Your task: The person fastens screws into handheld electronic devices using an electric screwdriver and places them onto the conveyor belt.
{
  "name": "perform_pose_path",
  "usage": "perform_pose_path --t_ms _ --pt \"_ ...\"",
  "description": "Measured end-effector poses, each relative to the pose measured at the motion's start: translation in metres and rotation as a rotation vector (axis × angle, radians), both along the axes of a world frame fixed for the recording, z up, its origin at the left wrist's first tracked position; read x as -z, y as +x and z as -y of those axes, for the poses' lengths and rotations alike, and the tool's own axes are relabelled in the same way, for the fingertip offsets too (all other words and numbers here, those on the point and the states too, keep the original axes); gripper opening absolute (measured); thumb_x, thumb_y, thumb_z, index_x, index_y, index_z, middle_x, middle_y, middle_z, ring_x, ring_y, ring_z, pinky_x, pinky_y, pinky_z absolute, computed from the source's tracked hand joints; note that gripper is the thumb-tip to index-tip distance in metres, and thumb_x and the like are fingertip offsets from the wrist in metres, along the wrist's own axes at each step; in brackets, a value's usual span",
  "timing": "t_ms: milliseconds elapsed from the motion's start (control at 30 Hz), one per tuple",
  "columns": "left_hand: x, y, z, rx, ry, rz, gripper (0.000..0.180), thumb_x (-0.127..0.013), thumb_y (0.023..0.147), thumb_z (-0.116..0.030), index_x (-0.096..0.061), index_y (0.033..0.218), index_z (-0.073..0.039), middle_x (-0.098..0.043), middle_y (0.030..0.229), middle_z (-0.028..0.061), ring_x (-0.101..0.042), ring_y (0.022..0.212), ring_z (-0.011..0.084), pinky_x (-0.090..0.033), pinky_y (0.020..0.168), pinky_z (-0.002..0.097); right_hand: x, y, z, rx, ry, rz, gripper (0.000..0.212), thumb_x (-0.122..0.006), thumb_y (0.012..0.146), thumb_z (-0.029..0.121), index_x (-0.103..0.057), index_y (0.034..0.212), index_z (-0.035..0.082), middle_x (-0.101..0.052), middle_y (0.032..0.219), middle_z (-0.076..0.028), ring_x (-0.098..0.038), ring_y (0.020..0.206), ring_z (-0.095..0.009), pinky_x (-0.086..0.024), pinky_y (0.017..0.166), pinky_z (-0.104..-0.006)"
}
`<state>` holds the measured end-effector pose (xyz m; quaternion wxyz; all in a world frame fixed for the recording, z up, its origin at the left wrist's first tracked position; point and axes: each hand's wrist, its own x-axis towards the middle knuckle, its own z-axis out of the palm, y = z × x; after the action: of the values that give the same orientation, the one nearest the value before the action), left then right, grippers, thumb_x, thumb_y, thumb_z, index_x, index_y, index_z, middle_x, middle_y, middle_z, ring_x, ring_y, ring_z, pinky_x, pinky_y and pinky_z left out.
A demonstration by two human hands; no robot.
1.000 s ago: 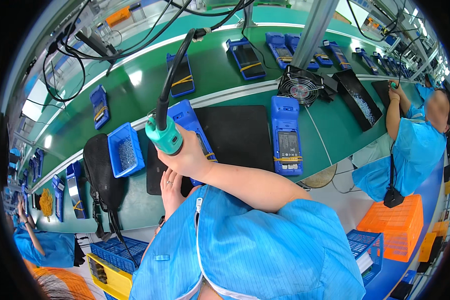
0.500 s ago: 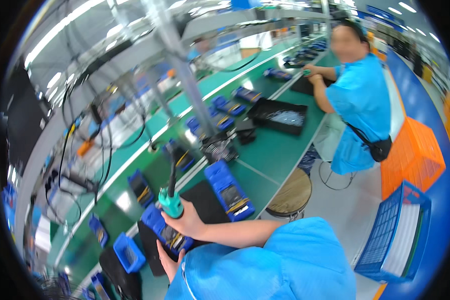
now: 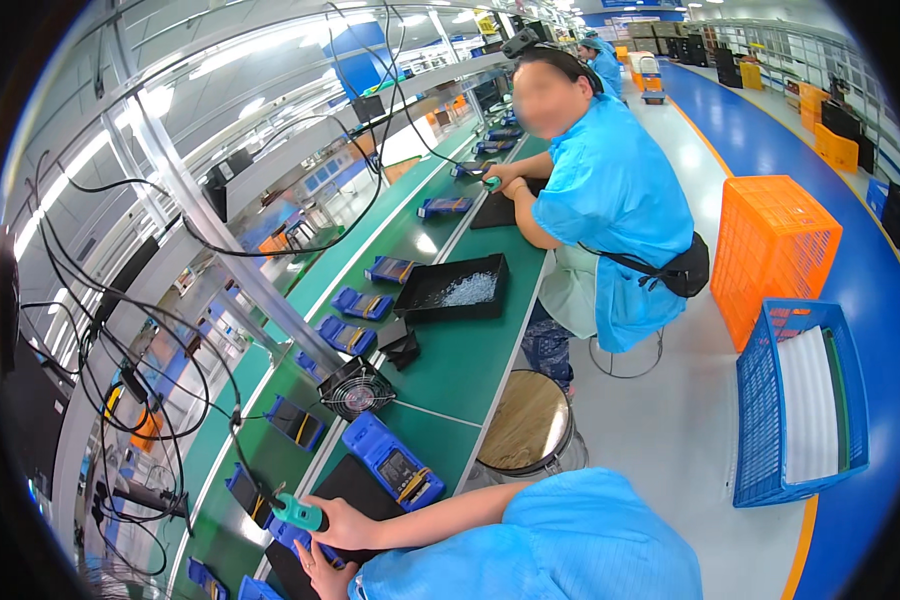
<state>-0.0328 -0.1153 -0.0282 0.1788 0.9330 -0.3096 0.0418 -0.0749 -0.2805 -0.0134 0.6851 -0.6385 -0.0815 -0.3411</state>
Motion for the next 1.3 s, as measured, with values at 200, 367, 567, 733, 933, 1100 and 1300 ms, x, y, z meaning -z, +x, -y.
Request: perform_pose_path --t_ms 200,367,567,733,933,1100,1300 --pt "0.042 0.003 -0.04 -0.154 0.064 0.145 0.089 -0.08 0.065 -0.028 -0.04 0.142 -0.008 -0.025 0.151 0.0279 -0.037 0.131 0.0465 -0.037 0.104 0.0518 -0.008 -0.013 -0.014 -0.087 -0.031 0.067 0.034 -0.068 0.079 0.007 -0.057 0.111 0.003 -0.064 0.087 -0.013 -0.065 0.078 -0.024 -0.05 0.073 -0.0327" --pt "0.012 0.004 -0.014 -0.144 -0.156 0.119 0.078 -0.075 0.063 -0.018 -0.048 0.135 -0.006 -0.039 0.143 0.0271 -0.049 0.121 0.0434 -0.044 0.098 0.0451 -0.003 -0.004 0.001 0.129 0.001 0.007 0.022 -0.072 0.081 0.008 -0.062 0.1 0.002 -0.064 0.078 -0.005 -0.062 0.07 -0.013 -0.052 0.066 -0.0313" --pt "-0.027 0.018 -0.057 -0.214 -0.754 -0.716 0.083 -0.07 0.071 0.004 -0.036 0.146 -0.008 -0.057 0.123 0.0066 -0.058 0.095 0.0114 -0.048 0.083 0.026 0.014 -0.012 0.01 -0.072 0.238 -0.255 0.022 -0.067 0.084 -0.005 -0.059 0.101 0.005 -0.058 0.077 0.003 -0.055 0.067 -0.003 -0.045 0.058 -0.0214" --pt "-0.065 0.078 -0.093 -0.341 -0.899 -0.663 0.074 -0.07 0.073 0.003 -0.042 0.141 -0.005 -0.06 0.081 0.0014 -0.056 0.068 0.0067 -0.046 0.063 0.0219 0.029 -0.011 0.031 -0.145 -0.071 -0.102 0.036 -0.049 0.085 -0.016 -0.038 0.112 0.004 -0.051 0.076 -0.006 -0.053 0.055 -0.011 -0.048 0.05 -0.0263" --pt "-0.017 0.273 -0.126 -0.516 -0.812 -0.218 0.062 -0.073 0.074 -0.011 -0.051 0.13 0.006 -0.065 0.105 0.0098 -0.06 0.092 0.0177 -0.047 0.084 0.0295 0.07 -0.016 0.031 -0.175 0.161 -0.269 0.03 -0.065 0.079 -0.011 -0.054 0.105 0.0 -0.058 0.076 -0.003 -0.057 0.065 -0.007 -0.046 0.057 -0.0228" --pt "0.063 0.363 -0.239 -0.668 -0.428 0.027 0.069 -0.07 0.067 -0.021 -0.054 0.13 0.003 -0.065 0.116 0.0202 -0.06 0.107 0.0339 -0.045 0.096 0.0381 0.026 -0.005 0.025 -0.306 0.277 -0.208 0.025 -0.066 0.085 -0.002 -0.059 0.107 0.005 -0.058 0.082 0.002 -0.056 0.071 -0.004 -0.045 0.062 -0.0211" --pt "0.022 0.35 -0.131 -0.704 0.209 -0.02 0.068 -0.067 0.074 -0.017 -0.046 0.137 -0.004 -0.038 0.147 0.019 -0.044 0.129 0.0369 -0.036 0.106 0.0472 0.023 -0.004 0.027 -0.204 0.385 -0.293 0.027 -0.067 0.086 0.004 -0.058 0.111 0.006 -0.058 0.084 0.002 -0.055 0.077 -0.005 -0.045 0.069 -0.0236"
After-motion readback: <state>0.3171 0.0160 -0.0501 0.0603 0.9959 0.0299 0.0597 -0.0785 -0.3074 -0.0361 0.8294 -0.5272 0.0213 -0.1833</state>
